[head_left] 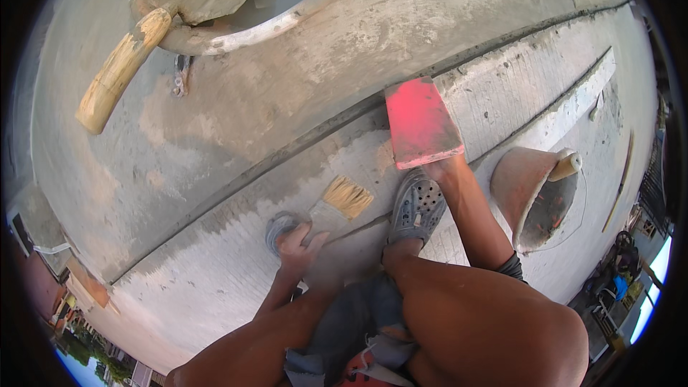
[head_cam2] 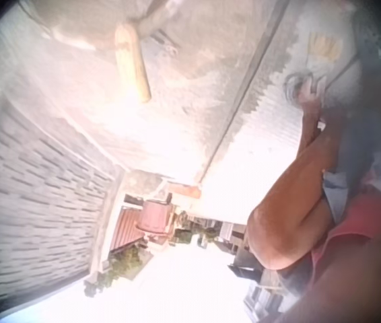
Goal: The person smooths a concrete surface using a pink sponge and a brush, then applies and spreads cement with a trowel. The person works on a linear section of the floor, alternating between brushing, sponging, and troweling to finish the surface.
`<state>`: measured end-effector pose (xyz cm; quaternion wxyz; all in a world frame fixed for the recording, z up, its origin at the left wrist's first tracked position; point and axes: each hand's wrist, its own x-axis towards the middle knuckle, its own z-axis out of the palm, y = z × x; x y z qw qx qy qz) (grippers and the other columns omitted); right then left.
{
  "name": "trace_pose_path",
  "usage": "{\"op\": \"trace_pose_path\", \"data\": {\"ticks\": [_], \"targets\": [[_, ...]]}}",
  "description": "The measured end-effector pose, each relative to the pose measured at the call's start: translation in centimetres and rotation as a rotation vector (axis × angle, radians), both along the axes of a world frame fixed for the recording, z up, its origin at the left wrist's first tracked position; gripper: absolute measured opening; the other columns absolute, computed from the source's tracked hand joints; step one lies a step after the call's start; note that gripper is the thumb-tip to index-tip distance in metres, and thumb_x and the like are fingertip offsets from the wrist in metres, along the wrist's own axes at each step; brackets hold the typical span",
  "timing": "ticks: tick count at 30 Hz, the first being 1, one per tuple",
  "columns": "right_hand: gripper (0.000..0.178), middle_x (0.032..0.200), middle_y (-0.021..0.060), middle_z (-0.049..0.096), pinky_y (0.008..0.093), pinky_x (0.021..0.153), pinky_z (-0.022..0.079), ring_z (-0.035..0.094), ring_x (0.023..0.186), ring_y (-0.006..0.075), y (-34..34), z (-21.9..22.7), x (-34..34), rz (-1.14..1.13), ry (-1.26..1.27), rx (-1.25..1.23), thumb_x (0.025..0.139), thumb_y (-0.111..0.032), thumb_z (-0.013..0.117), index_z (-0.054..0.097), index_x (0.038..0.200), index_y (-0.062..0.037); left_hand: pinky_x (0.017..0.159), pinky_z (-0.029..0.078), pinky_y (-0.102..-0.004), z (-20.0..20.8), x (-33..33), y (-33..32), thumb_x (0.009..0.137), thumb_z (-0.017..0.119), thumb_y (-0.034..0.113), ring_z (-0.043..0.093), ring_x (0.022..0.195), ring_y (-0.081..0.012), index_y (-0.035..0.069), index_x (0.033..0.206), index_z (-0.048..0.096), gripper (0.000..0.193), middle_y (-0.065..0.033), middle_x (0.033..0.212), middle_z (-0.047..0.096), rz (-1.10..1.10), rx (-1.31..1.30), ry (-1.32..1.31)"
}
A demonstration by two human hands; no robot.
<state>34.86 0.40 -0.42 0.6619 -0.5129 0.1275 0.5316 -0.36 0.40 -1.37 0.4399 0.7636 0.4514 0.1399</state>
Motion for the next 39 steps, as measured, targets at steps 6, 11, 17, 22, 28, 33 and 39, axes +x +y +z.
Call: {"op": "trace_pose_path", "data": {"ticks": [6,11,17,22,28,33,39], "targets": [[0.030,0.115,0.0072,0.065,0.0339,0.084,0.059,0.068,0.100,0.0175,0.6,-0.6,0.8,0.084,-0.119,-0.019,0.107,-0.016,0.053,0.053,0.135,-0.0045,0.055,0.050,-0.0364,0.2,0.2,0.2,0.075,0.087,0.008,0.066,0.058,-0.0322,-0.007,0.094,0.072,0.028,-0.0198,0.072,0.067,-0.002,-0.010,-0.011],[0.025,0.110,0.0069,0.066,0.0323,0.080,0.060,0.069,0.094,0.0170,1.4,-0.7,0.7,0.026,-0.148,-0.079,0.107,-0.013,0.053,0.056,0.130,-0.0046,0.055,0.050,-0.0362,0.5,0.6,0.4,0.075,0.087,0.008,0.066,0.059,-0.0317,-0.008,0.094,0.072,0.029,-0.0203,0.073,0.067,0.005,-0.045,-0.020],[0.019,0.110,0.0073,0.065,0.0331,0.080,0.060,0.068,0.095,0.0164,0.8,0.0,0.2,0.087,-0.091,0.003,0.107,-0.013,0.053,0.056,0.124,-0.0052,0.057,0.051,-0.0363,0.4,0.0,0.2,0.075,0.087,0.008,0.068,0.061,-0.0323,-0.009,0.094,0.071,0.030,-0.0212,0.074,0.068,-0.002,-0.045,0.003],[0.018,0.111,0.0058,0.064,0.0335,0.080,0.060,0.068,0.095,0.0158,1.8,-0.4,0.0,0.017,-0.129,-0.093,0.107,-0.013,0.053,0.056,0.124,-0.0058,0.057,0.052,-0.0368,0.3,0.3,0.4,0.075,0.087,0.010,0.068,0.061,-0.0333,-0.010,0.095,0.072,0.032,-0.0219,0.074,0.068,-0.024,-0.051,-0.012],[0.025,0.115,0.0063,0.065,0.0333,0.082,0.062,0.069,0.099,0.0163,1.0,0.0,-0.2,0.093,-0.171,-0.003,0.109,-0.017,0.051,0.056,0.130,-0.0056,0.056,0.051,-0.0368,0.3,0.1,0.2,0.075,0.088,0.011,0.067,0.059,-0.0330,-0.010,0.094,0.072,0.032,-0.0218,0.073,0.067,-0.010,-0.040,0.000],[0.030,0.117,0.0077,0.066,0.0331,0.083,0.064,0.070,0.100,0.0171,0.0,0.9,0.0,0.096,-0.244,0.054,0.109,-0.018,0.051,0.055,0.135,-0.0040,0.057,0.050,-0.0365,0.7,0.7,0.4,0.076,0.087,0.012,0.065,0.059,-0.0321,-0.007,0.093,0.072,0.030,-0.0203,0.072,0.066,0.003,-0.069,0.022],[0.026,0.112,0.0069,0.064,0.0320,0.078,0.060,0.067,0.094,0.0151,1.2,7.5,2.2,0.130,-0.711,0.182,0.110,-0.018,0.050,0.055,0.129,-0.0023,0.058,0.051,-0.0370,1.1,0.6,0.4,0.076,0.087,0.012,0.066,0.060,-0.0328,-0.006,0.093,0.072,0.029,-0.0196,0.074,0.067,0.015,-0.109,0.017]]}}
